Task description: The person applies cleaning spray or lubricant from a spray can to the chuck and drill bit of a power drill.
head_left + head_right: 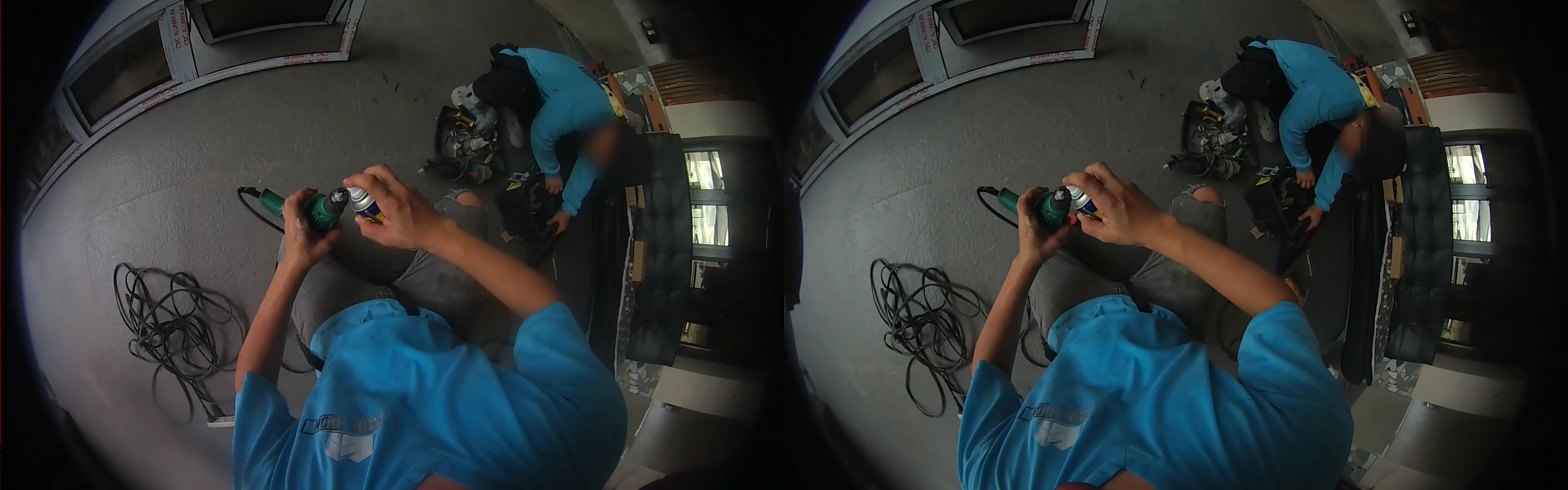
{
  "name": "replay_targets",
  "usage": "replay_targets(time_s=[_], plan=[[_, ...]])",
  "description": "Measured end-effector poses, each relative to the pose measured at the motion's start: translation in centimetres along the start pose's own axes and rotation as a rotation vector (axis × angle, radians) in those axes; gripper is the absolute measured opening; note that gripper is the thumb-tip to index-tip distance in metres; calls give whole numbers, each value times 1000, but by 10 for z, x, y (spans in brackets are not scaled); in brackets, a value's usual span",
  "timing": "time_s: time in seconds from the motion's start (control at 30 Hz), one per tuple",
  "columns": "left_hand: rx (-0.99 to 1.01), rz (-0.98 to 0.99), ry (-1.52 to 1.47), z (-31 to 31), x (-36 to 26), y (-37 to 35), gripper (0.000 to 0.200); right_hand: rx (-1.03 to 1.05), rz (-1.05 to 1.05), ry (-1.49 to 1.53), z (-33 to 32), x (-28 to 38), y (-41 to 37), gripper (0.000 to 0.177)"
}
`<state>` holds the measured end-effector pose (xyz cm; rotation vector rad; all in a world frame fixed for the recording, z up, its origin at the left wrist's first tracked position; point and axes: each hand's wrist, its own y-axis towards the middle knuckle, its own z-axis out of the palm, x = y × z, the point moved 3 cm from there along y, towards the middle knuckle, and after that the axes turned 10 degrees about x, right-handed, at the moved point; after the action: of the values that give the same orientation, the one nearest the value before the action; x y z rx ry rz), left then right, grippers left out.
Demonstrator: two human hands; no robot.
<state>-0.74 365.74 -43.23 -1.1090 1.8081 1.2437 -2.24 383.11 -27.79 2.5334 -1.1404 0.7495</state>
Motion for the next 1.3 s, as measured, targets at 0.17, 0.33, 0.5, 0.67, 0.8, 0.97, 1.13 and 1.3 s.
replay_targets(time_s=[0.17,0.33,0.5,0.67,0.8,0.97,1.13,1.3], plan=[[10,-17,17,-1,-1,0,80,13,8,6,2,-2,1,57],[24,-28,59,-2,-1,0,80,-11,-21,18,3,-5,2,58],[28,-55,29,-2,1,0,80,-38,-19,27,0,-7,1,63],[38,-104,24,-4,5,-3,82,-153,38,130,0,-40,6,74],[45,-181,-19,-15,10,-2,81,-118,255,278,39,-124,17,83],[57,-273,53,-33,12,1,80,-222,485,232,101,-209,42,87],[78,-433,-19,-46,27,-4,72,-336,699,34,145,-245,67,89],[96,-445,-29,-50,37,-4,73,-39,759,6,151,-243,81,84]])
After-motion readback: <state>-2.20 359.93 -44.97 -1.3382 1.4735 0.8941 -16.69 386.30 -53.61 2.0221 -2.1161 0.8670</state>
